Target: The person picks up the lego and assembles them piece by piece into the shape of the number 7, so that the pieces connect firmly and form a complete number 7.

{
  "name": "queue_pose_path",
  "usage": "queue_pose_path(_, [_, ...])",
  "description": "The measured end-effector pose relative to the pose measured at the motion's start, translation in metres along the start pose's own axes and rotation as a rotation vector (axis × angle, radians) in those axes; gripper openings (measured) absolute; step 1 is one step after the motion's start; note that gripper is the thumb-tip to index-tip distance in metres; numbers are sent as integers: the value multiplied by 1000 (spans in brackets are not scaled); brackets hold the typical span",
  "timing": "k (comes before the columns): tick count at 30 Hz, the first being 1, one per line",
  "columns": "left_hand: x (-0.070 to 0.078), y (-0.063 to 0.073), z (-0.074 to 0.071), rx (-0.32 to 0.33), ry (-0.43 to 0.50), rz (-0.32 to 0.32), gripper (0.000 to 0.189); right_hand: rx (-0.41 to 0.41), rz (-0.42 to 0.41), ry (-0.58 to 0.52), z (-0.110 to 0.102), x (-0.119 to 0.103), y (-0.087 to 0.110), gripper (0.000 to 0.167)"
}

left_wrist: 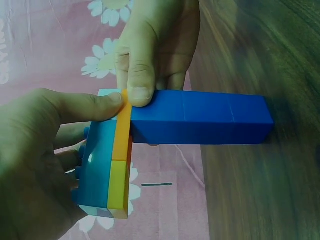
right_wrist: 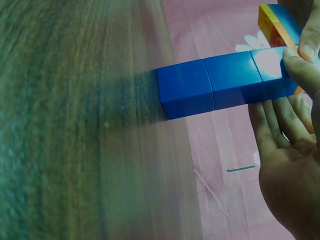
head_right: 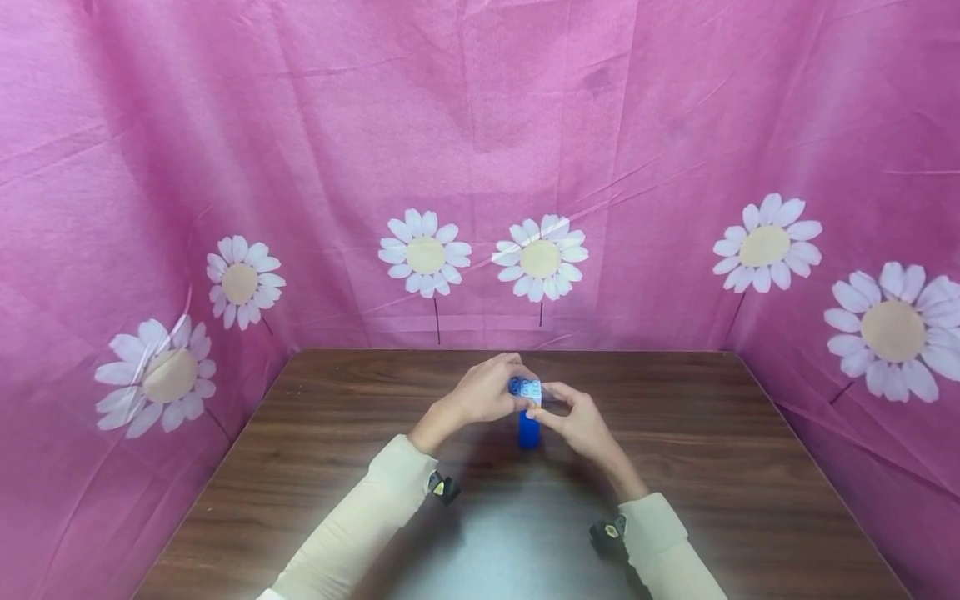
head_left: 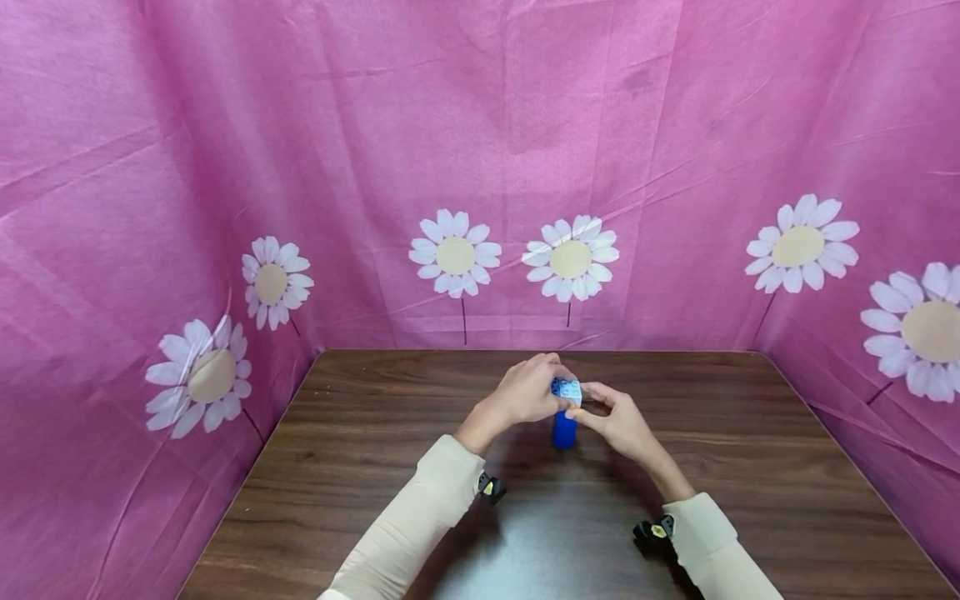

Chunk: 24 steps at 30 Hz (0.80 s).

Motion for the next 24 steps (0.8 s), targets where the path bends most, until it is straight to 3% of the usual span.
queue_pose_path(24, [2, 2, -4, -26, -20, -10, 32, 2, -24, -20, 2, -3, 0, 35])
Point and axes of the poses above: each hand's wrist, its own y-axis away from the middle knuckle, its own z-axis out of the palm, x = y × z, the point moved 1 cm from there along -y, towards the middle knuckle, and after that the axes turned 15 degrees about -z, right-handed, at the moved point
